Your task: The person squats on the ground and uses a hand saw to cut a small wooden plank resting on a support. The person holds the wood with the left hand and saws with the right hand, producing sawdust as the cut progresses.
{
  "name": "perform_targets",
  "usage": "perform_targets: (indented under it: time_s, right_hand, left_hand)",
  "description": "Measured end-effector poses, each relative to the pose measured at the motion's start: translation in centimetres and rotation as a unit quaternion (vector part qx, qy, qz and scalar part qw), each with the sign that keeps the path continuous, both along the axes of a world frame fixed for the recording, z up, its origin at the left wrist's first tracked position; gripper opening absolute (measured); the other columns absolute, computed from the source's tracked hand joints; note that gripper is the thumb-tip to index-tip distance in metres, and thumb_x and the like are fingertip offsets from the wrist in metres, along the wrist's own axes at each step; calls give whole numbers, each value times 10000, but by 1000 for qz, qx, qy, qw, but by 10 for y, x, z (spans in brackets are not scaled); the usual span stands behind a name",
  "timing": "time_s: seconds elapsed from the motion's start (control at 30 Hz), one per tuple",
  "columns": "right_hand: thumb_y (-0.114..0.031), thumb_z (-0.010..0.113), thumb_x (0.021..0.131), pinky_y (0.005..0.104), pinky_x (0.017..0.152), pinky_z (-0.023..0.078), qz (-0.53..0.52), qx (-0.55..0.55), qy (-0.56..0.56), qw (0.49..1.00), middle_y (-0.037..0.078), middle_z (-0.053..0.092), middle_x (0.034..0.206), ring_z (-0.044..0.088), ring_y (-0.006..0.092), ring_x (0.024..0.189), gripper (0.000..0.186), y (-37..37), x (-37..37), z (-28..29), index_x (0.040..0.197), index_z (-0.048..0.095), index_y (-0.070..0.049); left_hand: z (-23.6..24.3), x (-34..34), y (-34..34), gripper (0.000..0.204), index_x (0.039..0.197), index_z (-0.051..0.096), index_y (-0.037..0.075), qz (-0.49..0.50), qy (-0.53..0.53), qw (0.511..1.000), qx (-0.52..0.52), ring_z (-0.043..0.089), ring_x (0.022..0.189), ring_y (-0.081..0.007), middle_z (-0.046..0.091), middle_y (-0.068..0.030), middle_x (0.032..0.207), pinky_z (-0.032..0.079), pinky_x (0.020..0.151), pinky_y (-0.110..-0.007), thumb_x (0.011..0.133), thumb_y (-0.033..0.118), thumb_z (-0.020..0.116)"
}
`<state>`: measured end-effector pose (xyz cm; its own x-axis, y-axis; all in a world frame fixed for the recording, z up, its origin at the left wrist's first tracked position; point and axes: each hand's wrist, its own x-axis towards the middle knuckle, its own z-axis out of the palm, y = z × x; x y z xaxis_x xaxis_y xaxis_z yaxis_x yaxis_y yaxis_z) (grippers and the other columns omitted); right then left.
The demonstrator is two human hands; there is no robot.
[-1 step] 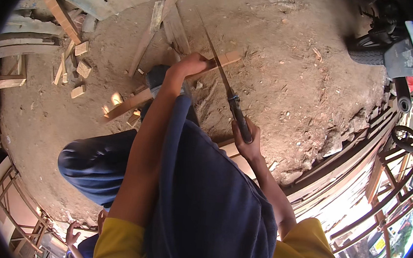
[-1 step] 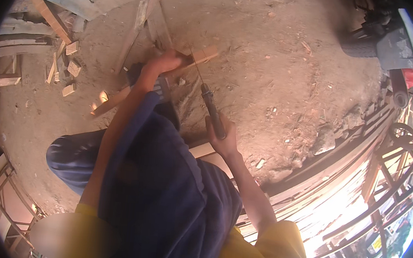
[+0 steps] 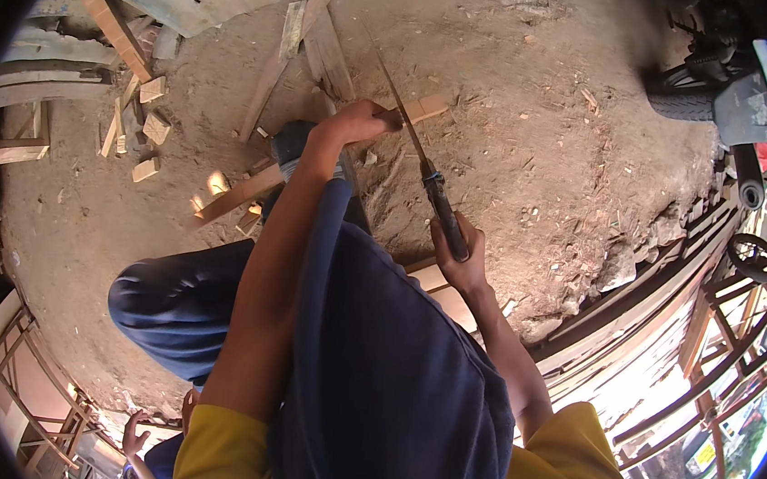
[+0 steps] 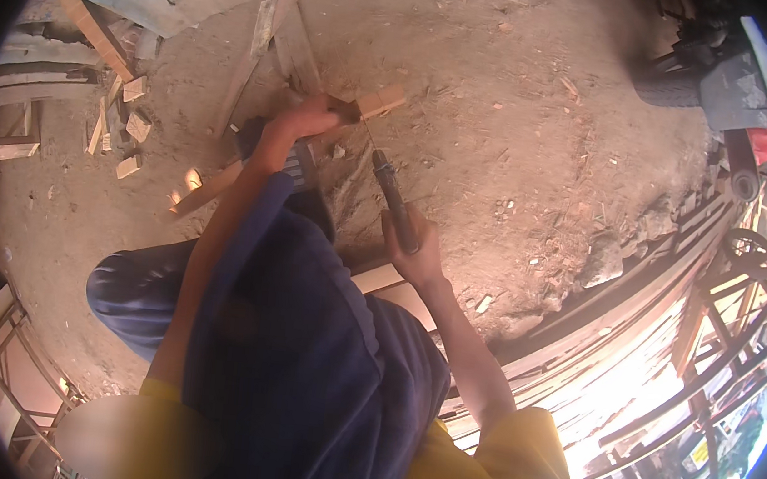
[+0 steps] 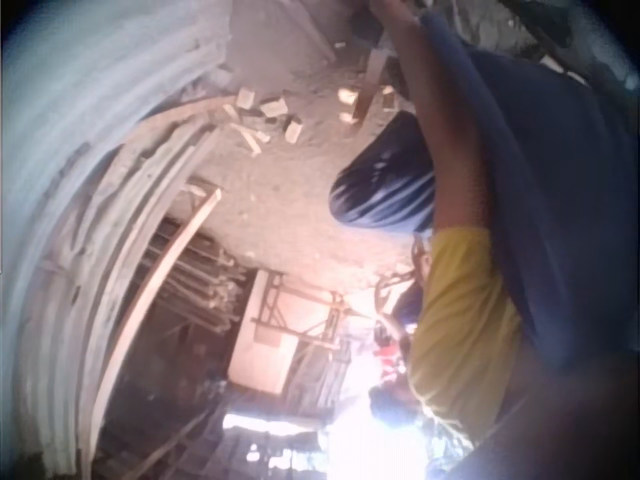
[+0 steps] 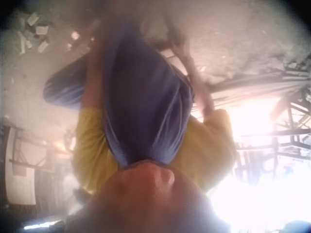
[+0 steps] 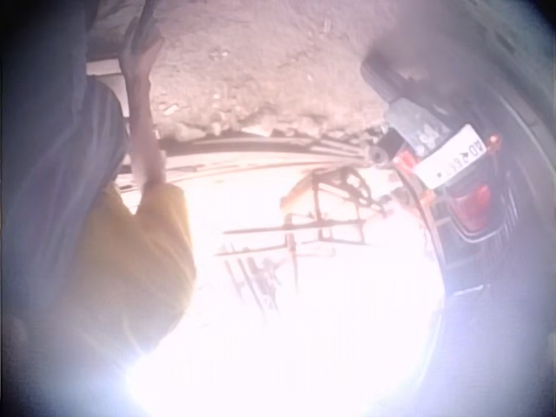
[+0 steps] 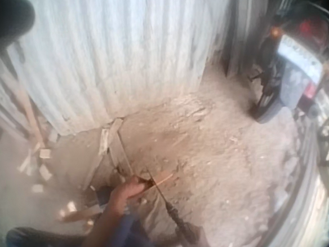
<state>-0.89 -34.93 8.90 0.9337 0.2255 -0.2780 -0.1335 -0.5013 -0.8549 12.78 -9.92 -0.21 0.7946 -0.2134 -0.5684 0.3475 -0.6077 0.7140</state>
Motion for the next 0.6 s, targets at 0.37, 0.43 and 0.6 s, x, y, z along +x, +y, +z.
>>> perform_targets:
  time_s: [0.37, 0.43, 0.6]
  right_hand:
    - [-85, 580, 856, 323, 492, 420, 12, -39, 48, 998, 115, 537, 625, 563, 192, 533, 135, -40, -40, 21, 772, 530, 8]
    - [-85, 577, 858, 324, 494, 422, 1, -42, 66, 997, 119, 541, 630, 567, 199, 536, 132, -36, -39, 23, 778, 530, 9]
    - [-83, 581, 848, 322, 501, 417, 10, -2, -7, 1000, 114, 535, 623, 542, 183, 531, 146, 3, 10, -4, 749, 518, 4]
  left_hand:
    - [7, -4, -16, 327, 1009, 651, 29, -1, -36, 975, 219, 615, 994, -329, 637, -186, 1054, 508, 821, -415, 704, 146, 655]
    - [9, -5, -17, 332, 1010, 651, 29, 17, -39, 975, 217, 618, 990, -329, 640, -186, 1042, 509, 822, -415, 701, 150, 660]
    - [11, 4, -15, 330, 1019, 652, 46, -9, 12, 979, 201, 617, 1000, -325, 641, -178, 1049, 511, 820, -418, 705, 149, 656]
